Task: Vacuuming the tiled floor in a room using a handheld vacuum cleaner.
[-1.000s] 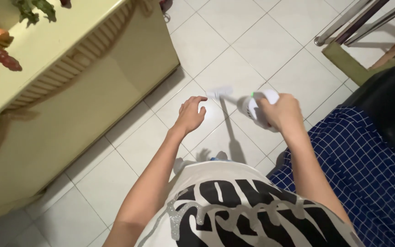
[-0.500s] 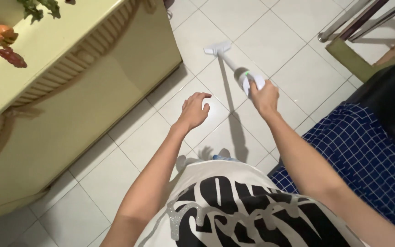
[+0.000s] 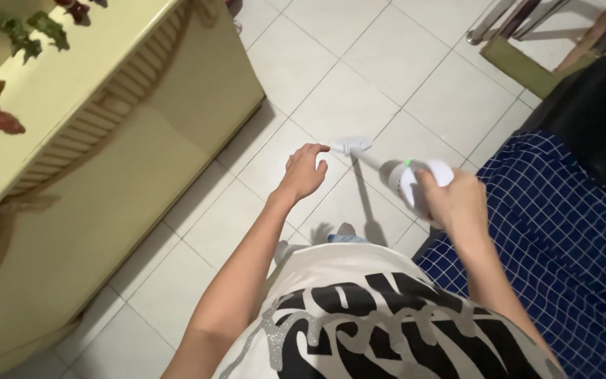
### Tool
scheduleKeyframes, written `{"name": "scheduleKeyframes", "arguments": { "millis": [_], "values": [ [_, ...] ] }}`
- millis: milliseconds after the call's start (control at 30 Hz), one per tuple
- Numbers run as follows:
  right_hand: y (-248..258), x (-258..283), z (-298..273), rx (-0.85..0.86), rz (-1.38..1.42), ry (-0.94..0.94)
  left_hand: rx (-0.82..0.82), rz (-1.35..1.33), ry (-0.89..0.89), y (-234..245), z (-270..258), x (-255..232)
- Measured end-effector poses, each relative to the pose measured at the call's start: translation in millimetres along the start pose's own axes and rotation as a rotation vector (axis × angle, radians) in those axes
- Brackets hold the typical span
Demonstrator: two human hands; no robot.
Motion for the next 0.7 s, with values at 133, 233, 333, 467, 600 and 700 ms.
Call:
{"name": "scheduleKeyframes", "arguments": {
  "millis": [133,233,333,467,600,700],
  "values": [
    [-7.8,10.3,-13.8,-0.078,0.148,-0.050,0.000,0.016,-0.049,-1.6,6.5,-2.1],
    [-29.6,12.6,15.8,-0.154,0.186,0.010,-0.001,0.012,-0.050,2.9,3.1,-3.7],
    [-71.5,1.7,73.0,-0.058,0.257,-0.050,-0.001,0.011,-0.032,1.1,-4.7,1.5],
    [-132.2,-31.1,155.9,-0.015,0.182,-0.104,-0.008,0.024,-0.025,6.6,-20.1,3.1],
    [-136.7,-48.7,175.7,-0.037,0.141,-0.087,0.007,0.030,-0.006,4.7,-25.1,8.3],
    [-118.8,-57.8,157.5,0.008,0.102,-0.074,0.001,0.028,-0.013,3.6,-23.4,9.2]
  ]
}}
Point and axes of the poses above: each hand's wrist, its own z-axis towards the middle knuckle, its own y-axis out of the back of the hand, x = y × z, the point moved 6 cm from there along z, towards the middle knuckle, and after that the axes turned 8 degrees about -y, right-handed, at the moved point
